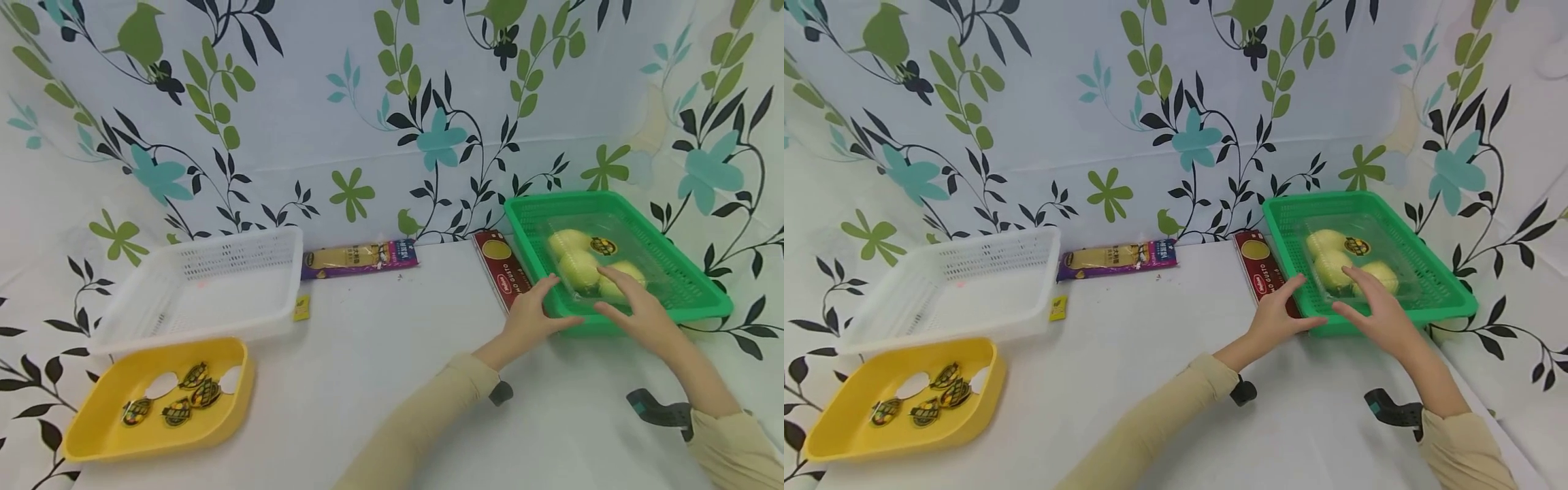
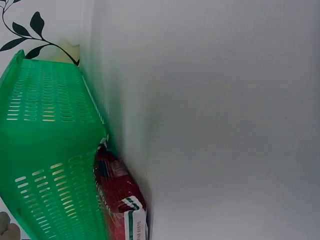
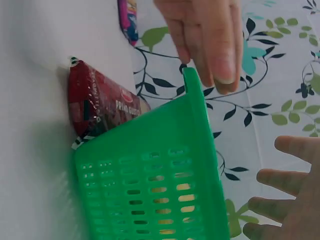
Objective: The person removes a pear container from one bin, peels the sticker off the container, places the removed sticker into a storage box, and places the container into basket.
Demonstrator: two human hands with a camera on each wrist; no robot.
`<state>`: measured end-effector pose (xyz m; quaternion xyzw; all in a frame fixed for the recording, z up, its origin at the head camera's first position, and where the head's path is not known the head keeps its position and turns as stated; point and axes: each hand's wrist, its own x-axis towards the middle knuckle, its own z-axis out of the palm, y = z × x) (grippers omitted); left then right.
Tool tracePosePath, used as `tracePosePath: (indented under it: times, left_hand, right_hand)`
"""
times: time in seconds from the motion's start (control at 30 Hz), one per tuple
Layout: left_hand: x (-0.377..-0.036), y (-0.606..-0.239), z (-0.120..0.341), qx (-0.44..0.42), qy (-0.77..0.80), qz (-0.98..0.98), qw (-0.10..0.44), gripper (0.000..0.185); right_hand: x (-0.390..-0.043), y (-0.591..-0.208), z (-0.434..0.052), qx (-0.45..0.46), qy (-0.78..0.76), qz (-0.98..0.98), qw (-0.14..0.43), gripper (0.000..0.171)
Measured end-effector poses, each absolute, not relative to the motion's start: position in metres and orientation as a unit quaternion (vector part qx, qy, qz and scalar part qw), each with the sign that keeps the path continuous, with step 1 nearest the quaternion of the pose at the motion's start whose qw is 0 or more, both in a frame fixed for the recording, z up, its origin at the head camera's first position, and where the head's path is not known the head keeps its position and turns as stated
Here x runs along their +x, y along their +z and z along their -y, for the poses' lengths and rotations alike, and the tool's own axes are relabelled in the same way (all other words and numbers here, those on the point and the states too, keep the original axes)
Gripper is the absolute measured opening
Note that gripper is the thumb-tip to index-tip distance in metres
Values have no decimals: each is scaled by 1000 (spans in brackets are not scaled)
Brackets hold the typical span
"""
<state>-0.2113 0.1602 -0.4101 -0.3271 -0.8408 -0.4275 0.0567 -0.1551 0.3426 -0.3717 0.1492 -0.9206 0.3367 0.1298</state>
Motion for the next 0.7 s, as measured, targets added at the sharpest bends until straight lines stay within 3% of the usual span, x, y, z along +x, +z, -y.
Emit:
tracePosePath:
  times: [0.2,0.4,0.7]
  left_hand:
    - [-213,-420,-159,-312,-388,864,71,59]
    - [-209,-414,-166,-306,-380,871,52,56]
    - [-205,-408,-176,-303,-347,886,44,53]
  right_hand:
    - [-158,-383,-343,119,366,915,123,57]
    - [-164,-375,-362,81,403,902,131,56]
    - [-184,-369,-429,-59,338,937,62,77]
